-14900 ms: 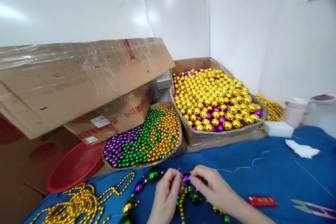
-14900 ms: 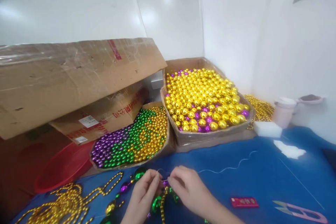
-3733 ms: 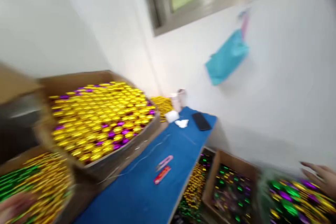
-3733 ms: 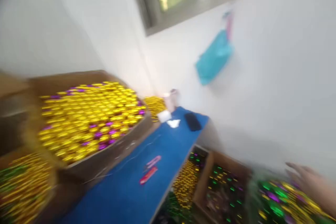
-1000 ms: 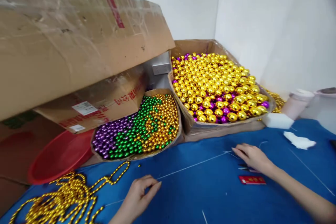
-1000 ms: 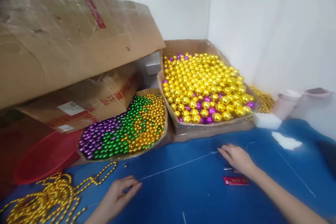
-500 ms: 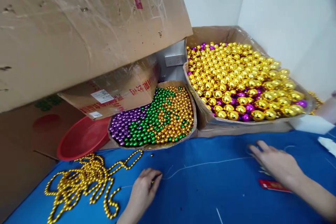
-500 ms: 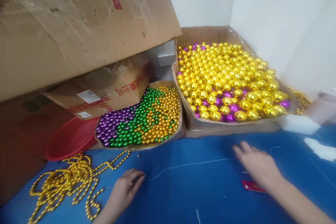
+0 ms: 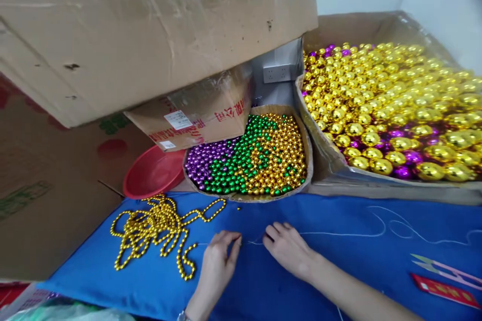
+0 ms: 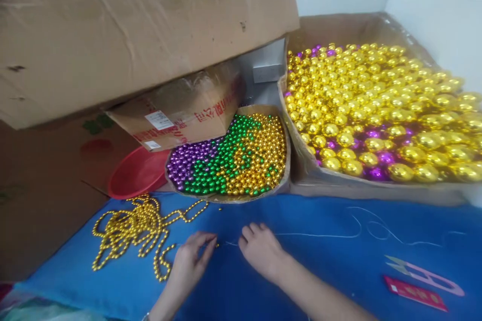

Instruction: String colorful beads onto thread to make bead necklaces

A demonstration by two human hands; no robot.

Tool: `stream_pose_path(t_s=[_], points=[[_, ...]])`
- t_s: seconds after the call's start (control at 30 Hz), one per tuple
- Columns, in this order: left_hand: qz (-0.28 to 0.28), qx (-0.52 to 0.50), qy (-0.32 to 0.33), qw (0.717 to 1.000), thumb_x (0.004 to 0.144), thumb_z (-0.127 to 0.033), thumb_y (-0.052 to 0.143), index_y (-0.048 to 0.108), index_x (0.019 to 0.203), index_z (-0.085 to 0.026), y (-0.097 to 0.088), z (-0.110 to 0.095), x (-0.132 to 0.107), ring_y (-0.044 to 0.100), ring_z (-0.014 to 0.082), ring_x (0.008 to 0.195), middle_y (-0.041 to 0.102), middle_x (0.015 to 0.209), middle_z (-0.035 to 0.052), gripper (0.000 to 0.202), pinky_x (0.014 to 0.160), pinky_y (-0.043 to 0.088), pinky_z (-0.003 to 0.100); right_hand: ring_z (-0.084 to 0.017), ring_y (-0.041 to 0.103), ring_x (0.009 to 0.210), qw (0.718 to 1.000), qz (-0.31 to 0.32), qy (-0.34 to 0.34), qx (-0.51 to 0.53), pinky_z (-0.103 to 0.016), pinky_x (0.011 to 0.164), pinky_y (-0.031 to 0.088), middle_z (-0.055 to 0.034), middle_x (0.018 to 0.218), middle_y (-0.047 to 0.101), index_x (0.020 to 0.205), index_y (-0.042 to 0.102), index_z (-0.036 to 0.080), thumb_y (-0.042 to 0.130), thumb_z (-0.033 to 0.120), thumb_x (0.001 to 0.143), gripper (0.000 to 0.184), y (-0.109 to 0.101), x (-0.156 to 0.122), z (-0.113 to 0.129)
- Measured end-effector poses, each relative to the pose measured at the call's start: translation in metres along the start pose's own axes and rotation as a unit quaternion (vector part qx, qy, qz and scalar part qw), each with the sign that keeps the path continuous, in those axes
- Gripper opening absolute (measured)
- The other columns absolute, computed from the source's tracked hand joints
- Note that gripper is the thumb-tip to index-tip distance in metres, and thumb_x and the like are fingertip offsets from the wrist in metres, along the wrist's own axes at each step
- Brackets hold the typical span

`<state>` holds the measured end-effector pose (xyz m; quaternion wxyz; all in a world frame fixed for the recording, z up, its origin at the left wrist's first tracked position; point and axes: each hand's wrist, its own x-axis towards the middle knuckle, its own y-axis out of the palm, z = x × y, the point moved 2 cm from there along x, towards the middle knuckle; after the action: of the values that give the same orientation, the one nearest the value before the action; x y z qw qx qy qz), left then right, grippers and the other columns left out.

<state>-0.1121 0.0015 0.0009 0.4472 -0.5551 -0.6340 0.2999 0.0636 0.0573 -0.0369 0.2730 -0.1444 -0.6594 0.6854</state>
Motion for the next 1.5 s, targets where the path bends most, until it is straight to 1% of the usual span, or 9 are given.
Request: stream_pose_path(t_s=[0.13,0.37,0.6,0.87,1.0,1.07,1.17,1.23,1.5], points=[[0.007,0.018,0.023,1.0,0.091,-0.021,0.045,0.066,0.092,-0.02,0.015,-0.008,0.002,0.064,0.0202,0.081,0.069,0.086,0.0066,0.021,0.074,0.052,0.031,-0.022,0.059,0.083,1.0,-0.005,-0.005,0.02,-0.034,0.07,0.048,-0.0052,0.087,0.064,0.087,0.059,0.019,0.05,0.008,0.085,0.015,0.007,-0.007,-0.004],[0.019,0.11,0.053,0.992,0.087,-0.014,0.049,0.066,0.098,-0.016,0.041,-0.02,0.006,0.06,0.0268,0.086,0.067,0.095,0.0108,0.021,0.074,0.05,0.041,-0.016,0.059,0.078,0.98,-0.051,0.15,0.12,-0.027,0.071,0.047,-0.0033,0.086,0.059,0.091,0.056,0.022,0.038,0.02,0.095,0.019,-0.015,-0.045,-0.021],[0.037,0.171,0.067,0.982,0.077,0.003,0.048,0.066,0.081,-0.011,0.058,-0.035,0.004,0.057,0.0287,0.078,0.064,0.08,0.0122,0.023,0.069,0.046,0.044,-0.016,0.059,0.078,0.955,-0.082,0.2,0.201,-0.027,0.072,0.046,-0.0022,0.087,0.059,0.09,0.056,0.024,0.038,0.025,0.095,0.019,-0.022,-0.059,-0.019],[-0.008,0.042,0.005,0.999,0.084,-0.002,0.041,0.058,0.08,-0.014,0.039,-0.028,0.012,0.06,0.025,0.073,0.062,0.075,0.0099,0.022,0.067,0.047,0.038,-0.016,0.059,0.076,0.935,-0.134,0.201,0.259,-0.027,0.071,0.045,-0.0026,0.085,0.058,0.087,0.055,0.023,0.038,0.024,0.094,0.019,-0.03,-0.06,-0.015],[-0.02,-0.114,-0.036,0.993,0.096,-0.023,0.032,0.049,0.081,-0.018,0.018,-0.052,0.015,0.06,0.0136,0.061,0.061,0.07,0.0023,0.023,0.057,0.048,0.023,-0.013,0.058,0.072,0.912,-0.187,0.2,0.305,-0.024,0.066,0.043,-0.0003,0.082,0.057,0.088,0.054,0.024,0.038,0.026,0.095,0.018,-0.051,-0.056,-0.004],[-0.015,-0.301,-0.096,0.949,0.096,-0.031,0.034,0.047,0.081,-0.018,0.016,-0.07,0.013,0.057,0.0111,0.058,0.06,0.071,0.0011,0.024,0.052,0.046,0.02,-0.013,0.057,0.071,0.887,-0.227,0.203,0.346,-0.023,0.065,0.043,0.0005,0.08,0.058,0.088,0.054,0.024,0.039,0.027,0.095,0.016,-0.061,-0.055,0.001],[-0.013,-0.565,-0.19,0.803,0.086,-0.039,0.055,0.052,0.076,-0.017,0.027,-0.089,0.008,0.043,0.0073,0.049,0.048,0.058,-0.0047,0.025,0.045,0.035,0.017,-0.013,0.058,0.069,0.864,-0.259,0.209,0.377,-0.022,0.064,0.042,0.0014,0.078,0.06,0.086,0.054,0.024,0.043,0.028,0.093,0.014,-0.068,-0.056,0.006],[-0.028,-0.627,-0.221,0.747,0.079,-0.041,0.065,0.056,0.075,-0.016,0.037,-0.094,0.006,0.033,0.0052,0.045,0.04,0.052,-0.0074,0.026,0.041,0.026,0.016,-0.013,0.058,0.066,0.864,-0.265,0.216,0.37,-0.021,0.062,0.042,0.0019,0.075,0.061,0.085,0.055,0.024,0.044,0.029,0.093,0.014,-0.066,-0.058,0.008],[-0.034,-0.699,-0.273,0.66,0.068,-0.041,0.076,0.064,0.075,-0.015,0.052,-0.095,-0.003,0.033,0.0041,0.045,0.046,0.052,-0.006,0.03,0.044,0.026,0.016,-0.013,0.057,0.062,0.876,-0.247,0.226,0.348,-0.02,0.057,0.042,0.0016,0.071,0.061,0.081,0.055,0.023,0.043,0.031,0.093,0.02,-0.052,-0.061,0.014]])
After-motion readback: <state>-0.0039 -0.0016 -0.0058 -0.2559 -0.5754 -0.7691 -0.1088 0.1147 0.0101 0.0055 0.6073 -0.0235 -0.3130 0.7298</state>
